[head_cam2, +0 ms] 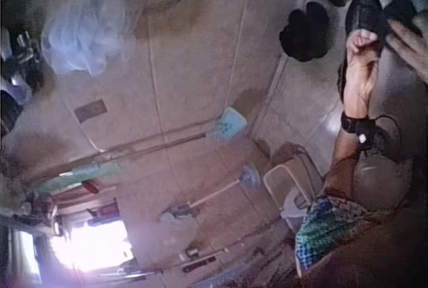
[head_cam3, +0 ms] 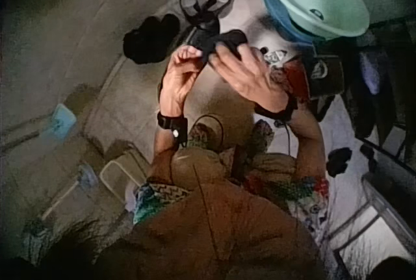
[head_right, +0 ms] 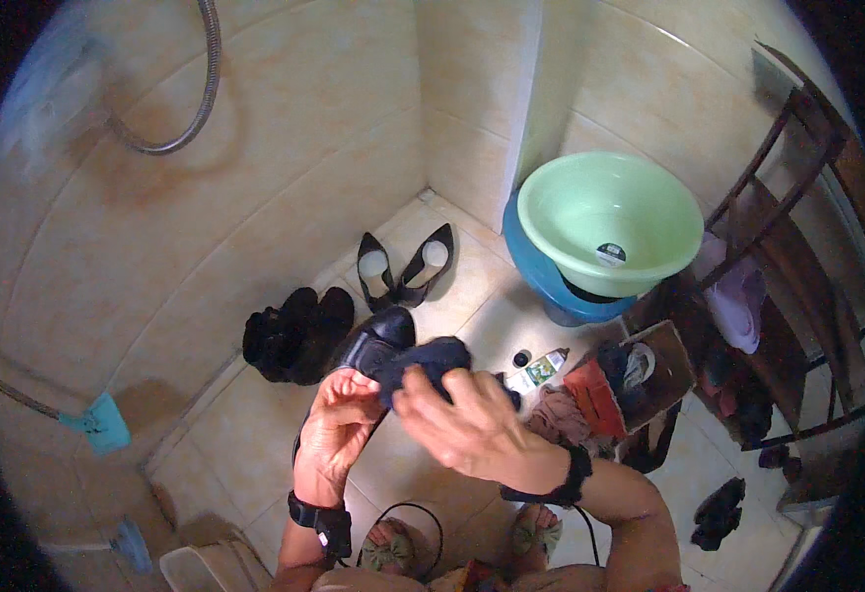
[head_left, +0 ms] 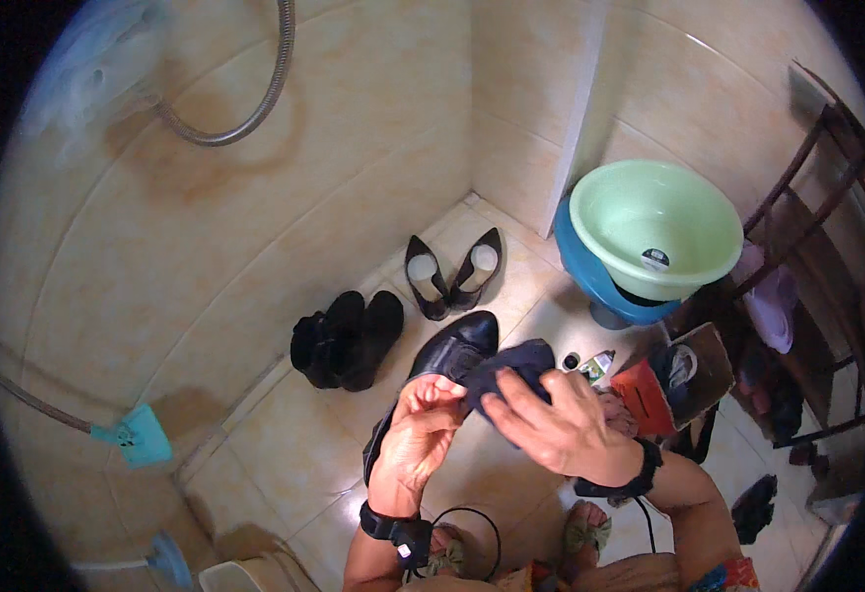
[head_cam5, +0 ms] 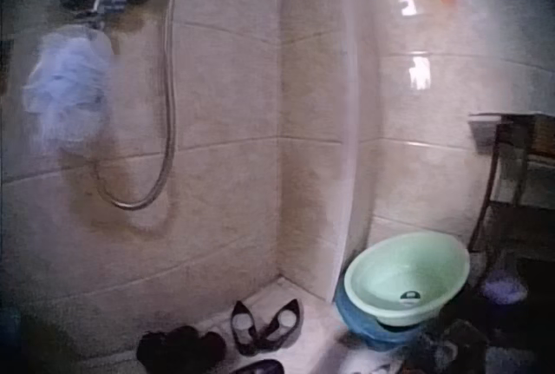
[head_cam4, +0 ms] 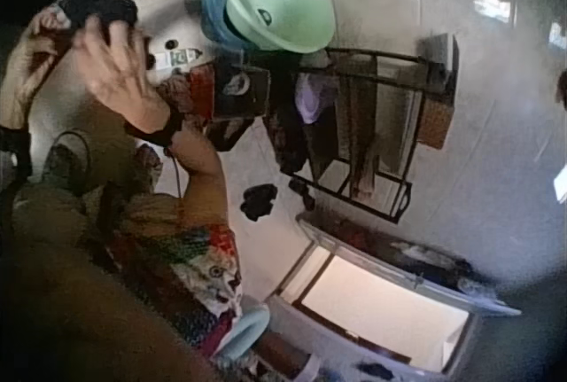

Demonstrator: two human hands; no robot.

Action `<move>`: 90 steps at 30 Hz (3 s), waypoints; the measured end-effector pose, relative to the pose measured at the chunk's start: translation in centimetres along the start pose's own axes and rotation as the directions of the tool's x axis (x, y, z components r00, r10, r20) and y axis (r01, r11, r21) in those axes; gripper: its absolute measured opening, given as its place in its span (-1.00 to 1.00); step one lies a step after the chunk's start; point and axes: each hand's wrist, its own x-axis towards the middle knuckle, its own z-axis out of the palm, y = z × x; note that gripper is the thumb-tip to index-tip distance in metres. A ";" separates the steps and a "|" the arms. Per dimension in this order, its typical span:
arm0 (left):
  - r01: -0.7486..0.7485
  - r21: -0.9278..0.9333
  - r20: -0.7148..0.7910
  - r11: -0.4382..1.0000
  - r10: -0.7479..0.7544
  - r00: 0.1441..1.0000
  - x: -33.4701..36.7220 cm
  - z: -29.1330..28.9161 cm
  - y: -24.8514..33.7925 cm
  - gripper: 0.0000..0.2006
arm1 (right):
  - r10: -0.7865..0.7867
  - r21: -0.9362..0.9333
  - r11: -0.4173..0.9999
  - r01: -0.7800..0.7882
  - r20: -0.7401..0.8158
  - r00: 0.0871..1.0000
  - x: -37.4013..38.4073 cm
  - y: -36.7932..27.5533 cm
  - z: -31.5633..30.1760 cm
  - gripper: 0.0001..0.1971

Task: The person wipes the exterior, heels, and soles of multiple black shoes using a blue cloth, handling a boot and a high-heeled shoe one at a time while sitting in a tiled room.

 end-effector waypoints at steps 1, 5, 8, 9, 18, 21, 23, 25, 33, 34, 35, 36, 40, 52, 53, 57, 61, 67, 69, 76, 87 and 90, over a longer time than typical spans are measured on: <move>-0.051 -0.026 -0.064 0.998 0.049 0.997 0.2 0.1 0.1 -0.58 | 0.045 0.018 0.999 -0.046 0.053 0.998 -0.7 0.2 0.0 -0.73; -0.036 -0.237 0.008 0.971 0.039 0.999 0.2 -0.1 0.7 -0.60 | 0.181 -0.031 0.983 -0.180 0.018 0.983 -1.8 1.7 -0.5 -0.62; -0.010 -0.178 -0.032 0.984 0.004 0.999 0.5 -0.3 0.2 -0.59 | 0.248 -0.018 0.968 -0.250 -0.054 0.967 -1.0 2.1 -1.4 -0.53; -0.003 -0.222 -0.013 0.975 0.000 1.000 0.5 -0.4 0.1 -0.58 | 0.248 -0.016 0.968 -0.250 -0.054 0.967 -0.7 2.2 -1.6 -0.53; 0.042 -0.142 0.007 0.989 -0.041 0.999 0.4 0.2 -0.8 -0.56 | 0.120 0.037 0.992 -0.120 -0.005 0.993 4.3 1.5 -0.8 -0.58; -0.005 -0.101 -0.038 0.995 0.001 0.999 -0.5 0.4 -0.5 -0.56 | 0.078 0.015 0.997 -0.078 -0.014 0.997 2.5 0.9 -0.6 -0.64; -0.057 -0.087 -0.142 0.995 0.045 0.989 -0.7 0.6 0.2 -0.58 | 0.108 0.109 0.988 -0.111 0.035 0.994 0.9 1.6 -0.5 -0.66; -0.069 -0.120 -0.173 0.990 0.047 0.984 -0.5 1.4 0.6 -0.59 | 0.157 0.046 0.986 -0.160 0.065 0.985 0.3 1.9 -0.5 -0.65; 0.056 0.078 -0.189 0.995 -0.040 0.981 -0.1 3.0 -0.7 -0.58 | 0.033 0.061 0.998 -0.032 -0.027 0.999 3.6 0.6 0.1 -0.63; 0.068 0.102 -0.109 0.992 -0.057 0.992 0.0 1.1 -0.7 -0.57 | 0.113 0.052 0.992 -0.113 -0.006 0.994 3.8 1.4 -0.1 -0.72; 0.037 0.011 -0.073 0.999 -0.036 0.997 -0.3 1.0 -0.6 -0.58 | 0.191 0.067 0.980 -0.188 -0.031 0.981 3.8 2.5 0.1 -0.69; 0.037 0.015 -0.073 0.999 -0.036 0.997 -0.2 1.0 -0.5 -0.58 | 0.274 0.081 0.960 -0.270 -0.051 0.960 3.4 3.5 0.7 -0.64; -0.032 -0.263 0.006 0.964 0.034 0.999 0.1 0.4 -0.6 -0.59 | 0.341 0.122 0.937 -0.328 -0.113 0.933 2.5 2.7 -0.6 -0.50; 0.001 -0.252 -0.113 0.968 -0.030 0.993 0.7 0.2 -0.9 -0.66 | 0.185 0.096 0.980 -0.174 -0.126 0.975 0.8 0.7 0.3 -0.51; 0.005 -0.192 -0.163 0.981 -0.037 0.986 0.5 1.4 -0.3 -0.66 | 0.119 0.089 0.990 -0.109 -0.127 0.985 1.3 0.6 0.5 -0.54; -0.011 -0.146 -0.109 0.989 -0.005 0.994 0.2 0.5 -0.1 -0.63 | 0.149 0.177 0.974 -0.141 -0.031 0.988 -1.0 -0.6 0.6 -0.57; -0.061 -0.140 -0.179 0.988 0.036 0.983 0.0 1.2 0.4 -0.62 | 0.336 0.324 0.893 -0.312 -0.019 0.942 -1.1 1.0 -0.2 -0.46; 0.007 -0.082 -0.098 0.997 -0.015 0.995 0.1 2.0 -0.1 -0.63 | 0.262 0.285 0.935 -0.212 -0.153 0.953 3.6 2.1 -0.5 -0.44; -0.028 -0.106 -0.106 0.994 0.016 0.994 0.0 1.6 -0.3 -0.64 | 0.197 0.259 0.952 -0.163 -0.114 0.974 3.7 1.7 0.1 -0.42; 0.017 -0.305 0.149 0.952 0.030 0.988 0.3 -1.4 -1.2 -0.48 | 0.387 0.568 0.776 -0.276 -0.083 0.918 1.1 1.0 0.6 -0.46; 0.055 -0.711 0.222 0.701 0.150 0.964 1.3 -0.4 -0.3 -0.41 | 0.189 0.247 0.955 -0.166 -0.070 0.980 -0.7 -2.4 1.7 -0.50; 0.051 -0.715 0.134 0.697 0.065 0.989 0.7 -0.1 -0.9 -0.39 | 0.176 0.075 0.983 -0.168 -0.135 0.975 2.2 -0.2 0.7 -0.57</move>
